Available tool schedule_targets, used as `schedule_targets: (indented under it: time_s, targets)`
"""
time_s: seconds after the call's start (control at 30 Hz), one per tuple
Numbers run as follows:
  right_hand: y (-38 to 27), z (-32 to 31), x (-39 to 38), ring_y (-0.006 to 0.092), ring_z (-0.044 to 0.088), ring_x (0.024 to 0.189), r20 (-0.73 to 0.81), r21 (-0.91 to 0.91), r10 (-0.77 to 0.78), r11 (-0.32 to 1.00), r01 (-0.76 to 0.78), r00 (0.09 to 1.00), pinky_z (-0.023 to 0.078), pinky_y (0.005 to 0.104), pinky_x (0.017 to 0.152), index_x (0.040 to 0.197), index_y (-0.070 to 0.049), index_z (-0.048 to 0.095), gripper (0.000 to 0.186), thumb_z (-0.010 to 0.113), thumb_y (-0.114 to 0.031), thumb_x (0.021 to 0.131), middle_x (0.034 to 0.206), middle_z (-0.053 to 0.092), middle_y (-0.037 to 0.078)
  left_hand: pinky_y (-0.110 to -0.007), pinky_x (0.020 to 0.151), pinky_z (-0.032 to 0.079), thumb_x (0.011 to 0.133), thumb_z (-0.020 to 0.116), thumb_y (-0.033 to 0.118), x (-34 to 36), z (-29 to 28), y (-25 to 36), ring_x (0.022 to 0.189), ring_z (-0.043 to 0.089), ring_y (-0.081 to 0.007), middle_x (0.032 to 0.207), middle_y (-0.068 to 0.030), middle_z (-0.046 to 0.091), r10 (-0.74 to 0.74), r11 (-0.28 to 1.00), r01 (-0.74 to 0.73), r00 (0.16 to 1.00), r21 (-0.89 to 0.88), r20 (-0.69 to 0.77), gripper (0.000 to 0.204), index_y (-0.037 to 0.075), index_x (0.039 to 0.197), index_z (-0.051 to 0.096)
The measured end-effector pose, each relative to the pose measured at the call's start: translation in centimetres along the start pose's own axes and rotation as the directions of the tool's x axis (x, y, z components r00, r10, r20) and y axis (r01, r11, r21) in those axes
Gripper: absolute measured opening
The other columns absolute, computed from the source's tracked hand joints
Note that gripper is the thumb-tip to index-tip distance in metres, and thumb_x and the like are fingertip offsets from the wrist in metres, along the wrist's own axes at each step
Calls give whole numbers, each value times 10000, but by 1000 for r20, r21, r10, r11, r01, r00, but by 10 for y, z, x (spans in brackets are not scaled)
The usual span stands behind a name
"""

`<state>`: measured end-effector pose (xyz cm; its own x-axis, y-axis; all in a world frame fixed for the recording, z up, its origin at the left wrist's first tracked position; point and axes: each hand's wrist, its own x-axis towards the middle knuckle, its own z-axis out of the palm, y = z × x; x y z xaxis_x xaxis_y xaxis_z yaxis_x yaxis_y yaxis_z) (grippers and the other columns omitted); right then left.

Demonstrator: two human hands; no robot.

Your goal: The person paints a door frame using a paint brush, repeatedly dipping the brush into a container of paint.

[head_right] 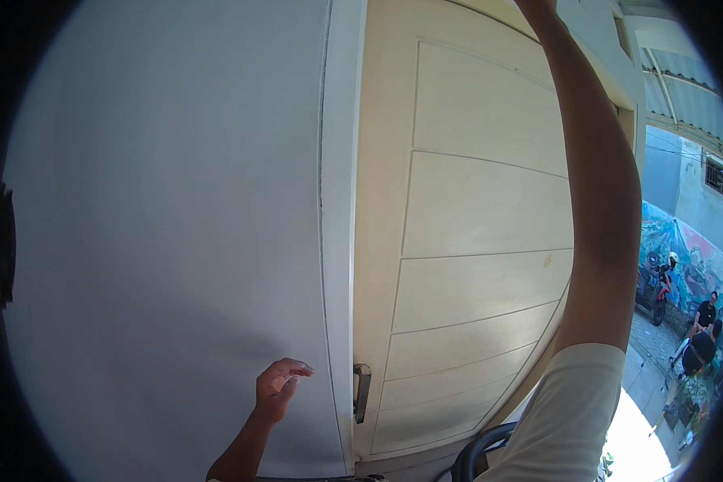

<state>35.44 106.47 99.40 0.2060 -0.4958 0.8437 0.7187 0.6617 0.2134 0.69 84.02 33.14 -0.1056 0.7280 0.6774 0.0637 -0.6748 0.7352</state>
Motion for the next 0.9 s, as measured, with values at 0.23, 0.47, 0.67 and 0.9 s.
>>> schedule_targets:
  time_s: [0.23,0.47,0.67,0.9]
  targets:
    - [-9,15,4,206,715,689,107,532,157,825,-190,982,607,332,617,922,57,644,248,655,-183,985,763,683,136,-405,988,517,945,547,-25,15,26,-9,1087,671,-243,1114,-156,700,-14,998,15,1000,-53,19,254,-16,1186,624]
    - [69,-47,-16,330,686,665,-87,-81,87,992,-94,992,515,445,609,852,1,646,187,688,-168,921,755,684,190,-404,984,515,955,553,-10,22,37,-11,1075,671,-246,1121,-157,701,16,999,-14,999,-43,42,240,-22,1184,624]
    - [13,-6,-2,392,686,769,-1,-23,-75,997,75,997,514,500,695,877,31,653,279,689,-240,930,764,672,222,-411,988,512,951,561,-11,33,56,-15,1076,671,-247,1119,-159,700,22,997,-18,998,-72,62,246,-24,1189,622]
    - [23,0,3,235,717,806,235,625,221,712,-322,946,639,349,700,934,45,641,231,611,-170,1014,887,675,138,-462,988,518,937,553,-13,47,83,-20,1077,673,-291,1112,-187,685,41,997,-35,995,-74,93,263,-44,1193,604]
